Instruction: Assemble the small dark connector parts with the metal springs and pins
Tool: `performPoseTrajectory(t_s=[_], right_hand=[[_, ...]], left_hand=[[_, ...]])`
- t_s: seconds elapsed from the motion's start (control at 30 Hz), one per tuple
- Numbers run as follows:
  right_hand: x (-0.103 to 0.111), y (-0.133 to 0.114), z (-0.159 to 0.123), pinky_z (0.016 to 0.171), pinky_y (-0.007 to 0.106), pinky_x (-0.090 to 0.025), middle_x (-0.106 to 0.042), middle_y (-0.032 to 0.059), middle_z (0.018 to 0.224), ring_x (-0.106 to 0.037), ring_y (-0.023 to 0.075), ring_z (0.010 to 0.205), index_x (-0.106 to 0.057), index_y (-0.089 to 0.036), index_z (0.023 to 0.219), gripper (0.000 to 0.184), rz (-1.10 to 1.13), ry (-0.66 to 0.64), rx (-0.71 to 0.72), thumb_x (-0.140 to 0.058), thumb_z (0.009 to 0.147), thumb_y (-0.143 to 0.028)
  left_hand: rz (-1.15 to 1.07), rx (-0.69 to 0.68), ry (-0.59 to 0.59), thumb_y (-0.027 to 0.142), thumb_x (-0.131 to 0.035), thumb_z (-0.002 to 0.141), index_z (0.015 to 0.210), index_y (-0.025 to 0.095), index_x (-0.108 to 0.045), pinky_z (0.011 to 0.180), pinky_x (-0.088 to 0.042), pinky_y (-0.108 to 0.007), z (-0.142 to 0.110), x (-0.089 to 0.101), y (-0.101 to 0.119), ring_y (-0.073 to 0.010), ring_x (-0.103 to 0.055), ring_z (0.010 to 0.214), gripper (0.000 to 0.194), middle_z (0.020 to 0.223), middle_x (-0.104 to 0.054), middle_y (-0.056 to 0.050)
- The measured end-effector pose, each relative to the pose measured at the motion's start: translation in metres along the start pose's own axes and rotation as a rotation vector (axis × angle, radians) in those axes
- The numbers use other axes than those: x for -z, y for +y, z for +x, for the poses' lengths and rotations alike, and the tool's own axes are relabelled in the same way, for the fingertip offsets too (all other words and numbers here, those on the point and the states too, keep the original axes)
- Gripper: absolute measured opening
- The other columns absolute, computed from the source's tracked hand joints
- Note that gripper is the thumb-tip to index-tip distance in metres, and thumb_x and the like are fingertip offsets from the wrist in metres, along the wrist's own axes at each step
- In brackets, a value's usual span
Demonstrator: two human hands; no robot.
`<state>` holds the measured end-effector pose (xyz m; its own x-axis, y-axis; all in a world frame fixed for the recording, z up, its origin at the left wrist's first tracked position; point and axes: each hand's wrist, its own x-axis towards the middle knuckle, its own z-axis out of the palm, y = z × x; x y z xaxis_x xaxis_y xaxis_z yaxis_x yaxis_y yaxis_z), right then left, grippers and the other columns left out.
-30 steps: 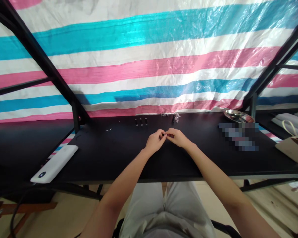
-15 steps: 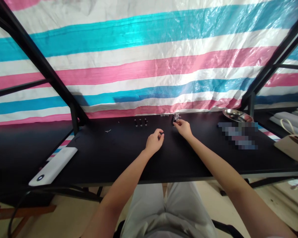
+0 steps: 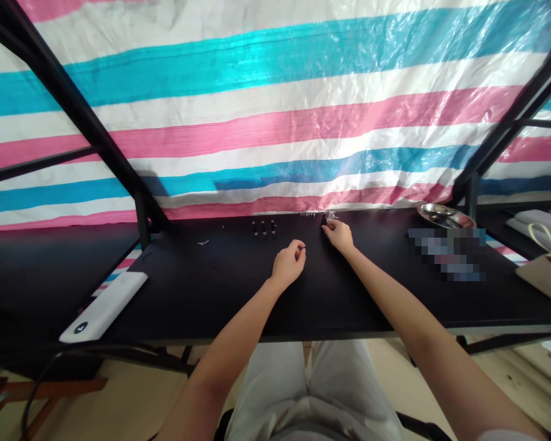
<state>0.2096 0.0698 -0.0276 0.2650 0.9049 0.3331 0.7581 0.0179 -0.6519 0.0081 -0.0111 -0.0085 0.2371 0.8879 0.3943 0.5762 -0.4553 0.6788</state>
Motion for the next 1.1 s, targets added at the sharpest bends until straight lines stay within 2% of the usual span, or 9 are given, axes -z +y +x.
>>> performPoseTrajectory(t_s=[0.43,0.63,0.87,1.1], right_hand=[[-0.001,0.0,0.001,0.062,0.027,-0.042,-0.067,0.0052,0.077,-0.06,0.0184,0.071,-0.065,-0.02,0.079,0.015,-0.03,-0.026,-0.015,-0.057,0.075,-0.032],[0.0,0.001,0.001,0.067,0.03,-0.044,-0.068,0.0069,0.082,-0.062,0.0215,0.077,-0.065,-0.02,0.083,0.015,-0.062,-0.053,-0.004,-0.056,0.077,-0.031],[0.009,0.012,0.003,0.074,0.031,-0.045,-0.068,0.0104,0.089,-0.062,0.0216,0.084,-0.065,-0.016,0.09,0.019,-0.05,-0.054,-0.042,-0.053,0.076,-0.018],[0.013,0.014,0.0,0.07,0.028,-0.043,-0.068,0.0069,0.082,-0.062,0.0191,0.08,-0.064,-0.018,0.085,0.016,-0.089,-0.017,-0.06,-0.054,0.079,-0.029]], left_hand=[[0.006,-0.011,-0.001,0.025,-0.044,0.081,0.093,0.023,-0.056,0.055,-0.032,-0.021,-0.001,0.001,0.001,-0.0094,-0.044,0.049,0.017,0.055,-0.05,0.005],[0.03,-0.026,-0.007,0.026,-0.043,0.082,0.093,0.023,-0.055,0.055,-0.031,-0.021,-0.001,-0.001,-0.001,-0.0092,-0.043,0.048,0.017,0.056,-0.05,0.005],[0.056,-0.04,-0.016,0.026,-0.042,0.083,0.093,0.022,-0.054,0.055,-0.032,-0.021,-0.001,-0.001,-0.002,-0.0087,-0.043,0.048,0.017,0.056,-0.049,0.005],[0.082,-0.015,-0.048,0.025,-0.041,0.083,0.095,0.021,-0.055,0.056,-0.033,-0.02,-0.001,0.001,0.003,-0.0084,-0.043,0.049,0.018,0.056,-0.05,0.005]])
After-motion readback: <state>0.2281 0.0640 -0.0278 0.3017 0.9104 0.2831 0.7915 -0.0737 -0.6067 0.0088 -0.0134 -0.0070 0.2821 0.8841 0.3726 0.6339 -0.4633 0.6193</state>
